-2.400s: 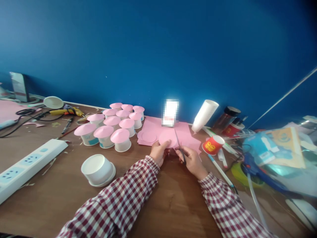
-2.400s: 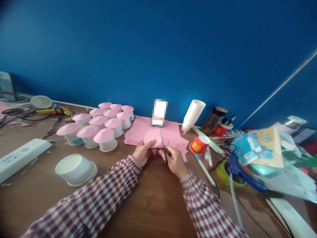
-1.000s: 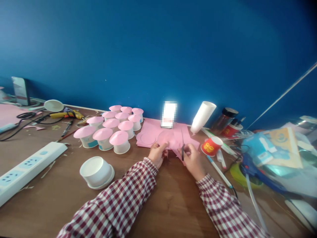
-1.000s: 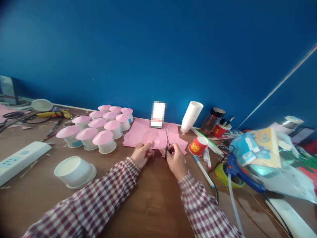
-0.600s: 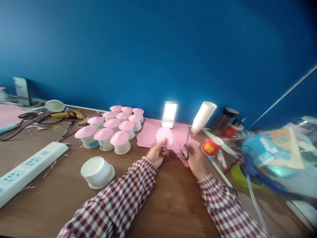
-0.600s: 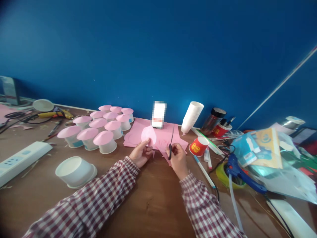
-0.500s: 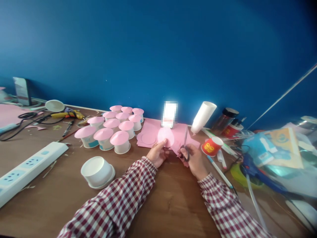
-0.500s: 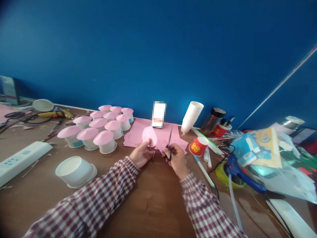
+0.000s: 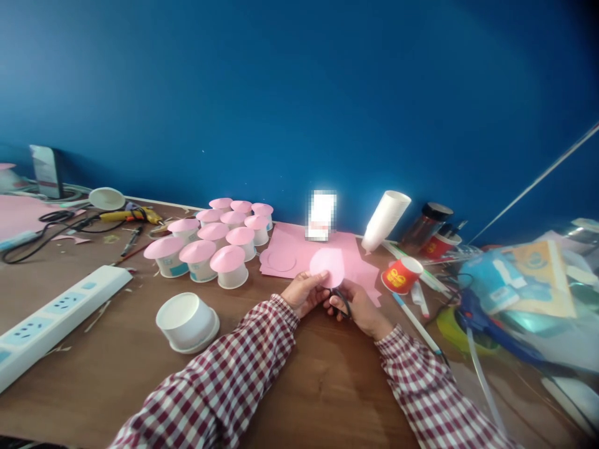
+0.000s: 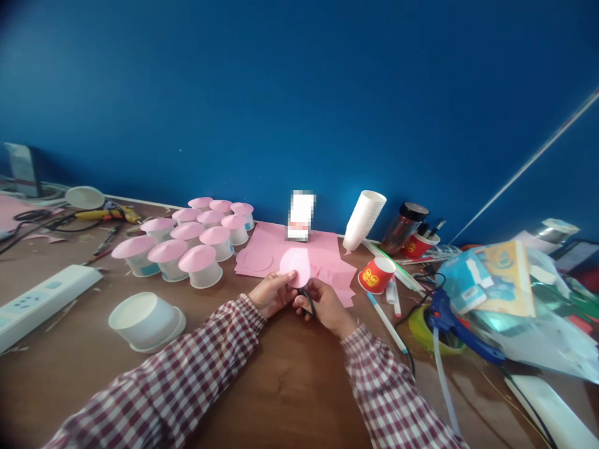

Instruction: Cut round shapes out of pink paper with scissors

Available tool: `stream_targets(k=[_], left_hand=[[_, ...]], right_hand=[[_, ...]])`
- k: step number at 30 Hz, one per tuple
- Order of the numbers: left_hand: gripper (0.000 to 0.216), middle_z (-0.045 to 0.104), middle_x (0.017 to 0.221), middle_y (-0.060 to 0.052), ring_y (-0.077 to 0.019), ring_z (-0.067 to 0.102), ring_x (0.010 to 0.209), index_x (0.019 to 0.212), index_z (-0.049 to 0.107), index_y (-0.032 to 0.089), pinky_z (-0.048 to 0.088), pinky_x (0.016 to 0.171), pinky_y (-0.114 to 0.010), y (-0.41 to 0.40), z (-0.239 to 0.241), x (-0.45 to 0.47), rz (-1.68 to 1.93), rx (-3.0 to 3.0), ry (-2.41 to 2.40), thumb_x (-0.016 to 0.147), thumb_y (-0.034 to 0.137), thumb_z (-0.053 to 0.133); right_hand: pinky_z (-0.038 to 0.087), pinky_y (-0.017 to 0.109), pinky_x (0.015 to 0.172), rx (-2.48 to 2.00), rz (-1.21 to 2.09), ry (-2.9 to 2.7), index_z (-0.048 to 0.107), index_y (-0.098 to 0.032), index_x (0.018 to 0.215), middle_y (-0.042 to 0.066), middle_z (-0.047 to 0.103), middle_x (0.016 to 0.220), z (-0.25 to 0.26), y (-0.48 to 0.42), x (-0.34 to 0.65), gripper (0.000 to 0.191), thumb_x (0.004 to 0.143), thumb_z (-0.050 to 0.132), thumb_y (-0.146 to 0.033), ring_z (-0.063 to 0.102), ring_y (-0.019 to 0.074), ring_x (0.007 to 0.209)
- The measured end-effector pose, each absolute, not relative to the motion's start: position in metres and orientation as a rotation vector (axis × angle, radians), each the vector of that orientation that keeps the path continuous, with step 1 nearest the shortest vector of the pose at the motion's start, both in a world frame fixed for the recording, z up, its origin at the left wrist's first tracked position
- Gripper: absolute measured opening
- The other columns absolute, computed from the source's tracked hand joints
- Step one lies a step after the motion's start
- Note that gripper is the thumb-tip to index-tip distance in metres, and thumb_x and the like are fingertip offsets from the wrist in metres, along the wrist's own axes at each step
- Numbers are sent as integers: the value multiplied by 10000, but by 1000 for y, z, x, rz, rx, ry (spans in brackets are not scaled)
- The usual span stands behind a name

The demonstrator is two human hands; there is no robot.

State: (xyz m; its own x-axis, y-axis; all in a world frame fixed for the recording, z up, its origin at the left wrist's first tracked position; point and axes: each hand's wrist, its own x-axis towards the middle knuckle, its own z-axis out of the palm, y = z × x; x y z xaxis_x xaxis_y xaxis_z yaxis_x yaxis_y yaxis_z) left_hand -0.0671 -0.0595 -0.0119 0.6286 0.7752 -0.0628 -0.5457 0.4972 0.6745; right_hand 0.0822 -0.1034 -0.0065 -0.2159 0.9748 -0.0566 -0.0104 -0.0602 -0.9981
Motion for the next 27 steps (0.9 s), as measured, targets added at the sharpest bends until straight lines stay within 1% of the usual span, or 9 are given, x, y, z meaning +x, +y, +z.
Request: stream_targets(k=[3, 7, 10, 12, 15, 16, 21, 24, 27], left_hand=[[195, 601, 540, -34, -108, 569, 470, 695, 602, 100, 447, 434, -206, -58, -12, -68, 829, 625, 385, 715, 272, 692], [214, 594, 522, -29, -111, 564, 445, 712, 607, 107, 458, 424, -211, -57, -13, -69, 840, 626, 365, 743, 311, 663], [212, 594, 530, -25, -107, 562, 442, 720, 603, 114, 457, 413, -204, -57, -14, -69, 864, 603, 380, 742, 315, 665], [184, 618, 583, -29, -105, 589, 494, 739, 607, 117, 485, 460, -195, -56, -13, -68, 906, 557, 402, 722, 280, 689], [175, 659, 719, -33, -88, 620, 598, 794, 622, 120, 526, 591, -181, -55, -9, -67, 1043, 452, 464, 680, 203, 725], [185, 661, 740, -30, -79, 615, 595, 805, 626, 120, 527, 595, -173, -54, -8, -67, 1083, 429, 500, 669, 189, 732], [160, 627, 662, -10, -40, 528, 457, 779, 629, 111, 482, 451, -139, -51, -5, -68, 1188, 448, 686, 669, 183, 722], [146, 633, 690, -18, -52, 554, 500, 779, 630, 108, 490, 459, -141, -50, -5, -69, 1214, 449, 718, 663, 146, 712], [145, 641, 720, -24, -72, 592, 563, 775, 625, 114, 504, 485, -148, -49, -5, -69, 1226, 437, 696, 655, 114, 706]], right_hand=[[457, 202, 452, -1065, 1483, -1357, 495, -182, 785, 5, 625, 697, -5, -104, 86, 363, 660, 747, -411, 607, 125, 593], [440, 173, 439, -1060, 1554, -1386, 516, -173, 871, 44, 645, 802, 0, -106, 87, 330, 726, 694, -410, 623, 128, 659], [444, 159, 422, -1081, 1551, -1362, 507, -185, 906, 43, 644, 844, 1, -107, 85, 339, 707, 719, -359, 633, 140, 698], [455, 161, 418, -1091, 1512, -1330, 496, -199, 916, 29, 643, 835, 1, -107, 84, 359, 685, 736, -333, 638, 155, 728], [428, 151, 383, -1129, 1388, -1266, 488, -211, 933, 10, 639, 787, 0, -104, 86, 362, 688, 729, -325, 631, 155, 697], [426, 153, 384, -1136, 1339, -1247, 490, -213, 961, 9, 639, 785, 0, -102, 88, 374, 692, 726, -322, 625, 148, 678], [512, 239, 510, -1136, 1033, -1171, 508, -217, 1100, 37, 647, 871, 0, -97, 92, 459, 705, 709, -336, 619, 168, 752], [547, 309, 645, -1132, 842, -1276, 533, -211, 1088, 53, 636, 919, 0, -99, 89, 431, 711, 704, -331, 616, 193, 836], [557, 315, 649, -1167, 684, -1394, 526, -215, 1110, 61, 615, 954, -1, -104, 85, 438, 724, 696, -330, 615, 204, 842]])
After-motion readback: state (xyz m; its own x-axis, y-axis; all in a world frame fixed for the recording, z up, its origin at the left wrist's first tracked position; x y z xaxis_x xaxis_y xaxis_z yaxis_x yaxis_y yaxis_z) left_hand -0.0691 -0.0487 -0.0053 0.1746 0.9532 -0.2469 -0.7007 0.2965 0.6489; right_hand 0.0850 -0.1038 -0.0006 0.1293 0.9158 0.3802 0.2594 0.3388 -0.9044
